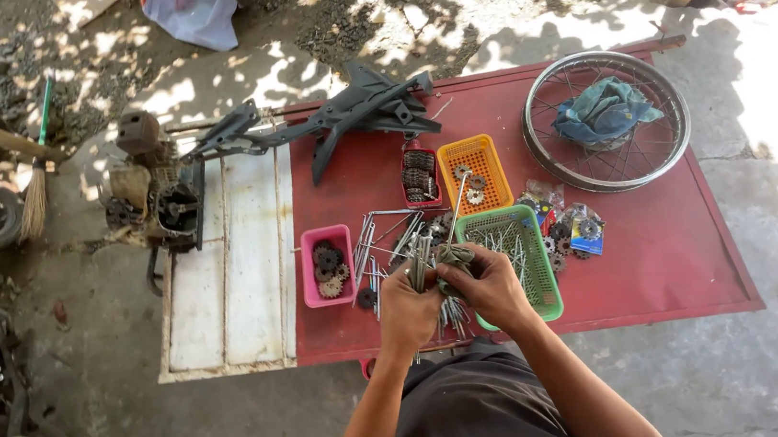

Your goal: The person wipes a small metal gear with a cloth, then picks up a bundle of long metal rods and wipes them with the same cloth. The person continues to wipe the rods and other small metal parts on the table.

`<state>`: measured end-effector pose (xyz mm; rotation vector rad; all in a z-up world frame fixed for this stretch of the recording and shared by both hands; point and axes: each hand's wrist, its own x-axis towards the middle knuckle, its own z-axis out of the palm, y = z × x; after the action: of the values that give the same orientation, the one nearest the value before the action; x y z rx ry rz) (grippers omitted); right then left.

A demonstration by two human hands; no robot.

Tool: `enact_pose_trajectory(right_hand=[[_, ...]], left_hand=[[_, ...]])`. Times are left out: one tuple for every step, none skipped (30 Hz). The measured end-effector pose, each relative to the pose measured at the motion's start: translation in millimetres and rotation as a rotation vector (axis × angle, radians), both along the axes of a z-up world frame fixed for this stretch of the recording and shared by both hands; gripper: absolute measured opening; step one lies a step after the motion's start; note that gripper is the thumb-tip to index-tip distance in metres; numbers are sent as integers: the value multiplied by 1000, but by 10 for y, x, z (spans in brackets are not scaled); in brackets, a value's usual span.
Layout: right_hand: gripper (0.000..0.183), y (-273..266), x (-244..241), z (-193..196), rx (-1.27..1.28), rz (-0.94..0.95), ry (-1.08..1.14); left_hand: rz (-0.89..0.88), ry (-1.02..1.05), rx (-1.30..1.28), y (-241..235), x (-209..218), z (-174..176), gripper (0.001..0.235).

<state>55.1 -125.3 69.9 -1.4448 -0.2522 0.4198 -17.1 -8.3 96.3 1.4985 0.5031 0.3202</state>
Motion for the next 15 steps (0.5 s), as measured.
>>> enact_pose_trajectory(right_hand=[[15,80,-40,50,2,-14,-3],[12,148,-95,94,-35,-41,12],[10,220,-149,135,-71,-67,28],[10,257,-156,117,-76,-80,27],[11,297,-165,99,-99,-134,34],[12,329,-186,81,-124,-185,43],[12,379,-187,127,-130,-194,44],[14,421,-203,166,-94,-240,67],[17,457,-213,205,-58,-287,89],[17,497,-224,118,-65,-301,92],[16,528,-234,34,4,-358,95],[17,556,-228,-47,76,-413,92],[17,568,-279,-105,71,-426,90],[18,579,-324,-164,100,-438,109],[21,582,-367,-220,128,-450,127]], left_hand=[[-14,-3,2,86,-29,13,13],[-69,27,2,160,-73,19,15],[-125,57,3,238,-117,21,17],[-138,56,-1,328,-160,-114,17],[-194,53,9,420,-204,-252,14],[-247,51,16,502,-263,-390,12],[-256,51,10,564,-324,-392,12],[-309,71,-32,621,-397,-398,10],[-362,91,-74,673,-465,-404,11],[-376,94,-82,742,-504,-342,11],[-407,89,-125,806,-540,-276,14],[-437,80,-166,869,-561,-209,19],[-450,80,-172,894,-581,-249,19],[-429,84,-220,915,-597,-286,14],[-408,88,-268,929,-612,-320,9]])
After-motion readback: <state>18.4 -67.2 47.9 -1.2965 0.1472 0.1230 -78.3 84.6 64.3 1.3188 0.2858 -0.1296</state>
